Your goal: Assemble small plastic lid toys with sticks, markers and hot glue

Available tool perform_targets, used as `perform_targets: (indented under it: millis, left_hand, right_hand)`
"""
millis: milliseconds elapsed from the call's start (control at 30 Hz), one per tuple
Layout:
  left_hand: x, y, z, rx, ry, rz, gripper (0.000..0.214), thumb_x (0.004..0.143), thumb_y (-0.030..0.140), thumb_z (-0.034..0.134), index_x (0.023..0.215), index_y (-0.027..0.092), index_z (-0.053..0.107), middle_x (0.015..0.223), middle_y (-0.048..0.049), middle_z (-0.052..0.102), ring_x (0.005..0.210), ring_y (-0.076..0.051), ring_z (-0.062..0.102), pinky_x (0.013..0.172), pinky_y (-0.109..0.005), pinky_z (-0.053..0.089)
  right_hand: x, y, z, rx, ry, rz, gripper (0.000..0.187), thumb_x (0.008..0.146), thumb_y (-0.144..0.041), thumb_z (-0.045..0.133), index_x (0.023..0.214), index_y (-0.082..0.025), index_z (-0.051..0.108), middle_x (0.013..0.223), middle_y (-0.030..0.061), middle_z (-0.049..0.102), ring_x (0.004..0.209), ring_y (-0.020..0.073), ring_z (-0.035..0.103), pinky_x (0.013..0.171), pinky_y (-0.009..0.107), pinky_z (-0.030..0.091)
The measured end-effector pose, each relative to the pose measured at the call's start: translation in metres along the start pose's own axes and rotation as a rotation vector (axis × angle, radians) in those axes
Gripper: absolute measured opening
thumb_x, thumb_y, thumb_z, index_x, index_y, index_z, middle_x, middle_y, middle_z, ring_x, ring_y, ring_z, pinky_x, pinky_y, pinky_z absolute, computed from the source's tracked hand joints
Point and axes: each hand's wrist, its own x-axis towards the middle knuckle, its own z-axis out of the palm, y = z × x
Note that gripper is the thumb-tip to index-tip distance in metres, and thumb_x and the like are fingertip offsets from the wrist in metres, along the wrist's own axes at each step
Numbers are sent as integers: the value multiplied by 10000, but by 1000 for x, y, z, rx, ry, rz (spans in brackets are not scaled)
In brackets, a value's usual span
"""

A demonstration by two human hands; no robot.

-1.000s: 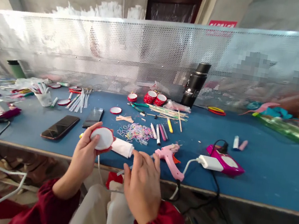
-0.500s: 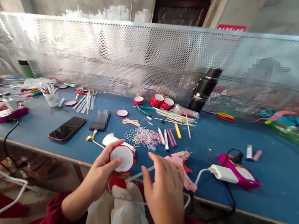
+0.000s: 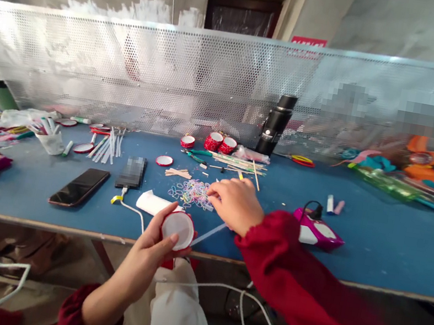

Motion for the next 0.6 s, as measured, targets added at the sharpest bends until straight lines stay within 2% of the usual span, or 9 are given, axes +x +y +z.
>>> perform_targets:
  millis: [67,133,300,467,600]
  left_hand:
    - [-3,3,-6,-14,38,42,747,863,404,699,1537,266,409,1437,-138,545,1155,-277,649,921,-434,614]
    - [-7,7,-10,-12,62,36,724,881,427,673,1538,276,407,1402,-141,583,1105,-281,682,857,-421,635]
    - [-15,10,-12,3,57,-1,704,883,440,679,1522,270,437,1239,-130,681,937,-262,741,695,-354,650]
    - [-13,6,-8,-17,36,-11,723,889,411,676,1544,287,396,1295,-128,664,921,-248,746,628,-298,641]
    - [-7,7,-8,-16,21,-18,706,889,398,661,1539,300,405,1330,-121,650,923,-257,748,614,-302,639]
  right_hand:
    - [25,8,5,-4,-136,6,144,902,-263,642,927,-281,783,1018,-2,792,994,217,689,931,365,389]
    - [45,15,13,-17,-199,40,159,880,-241,651,941,-277,794,1029,1,793,1002,219,689,904,342,406]
    - [73,23,34,-12,-223,69,211,865,-212,632,969,-285,800,1074,-4,788,1020,219,685,866,314,428]
    - [88,17,49,-61,-239,-9,242,882,-202,611,996,-302,799,1130,7,776,1116,242,649,967,365,394]
    - [94,12,53,-130,-263,-22,207,862,-195,636,952,-272,806,1103,45,777,1111,267,643,959,393,392]
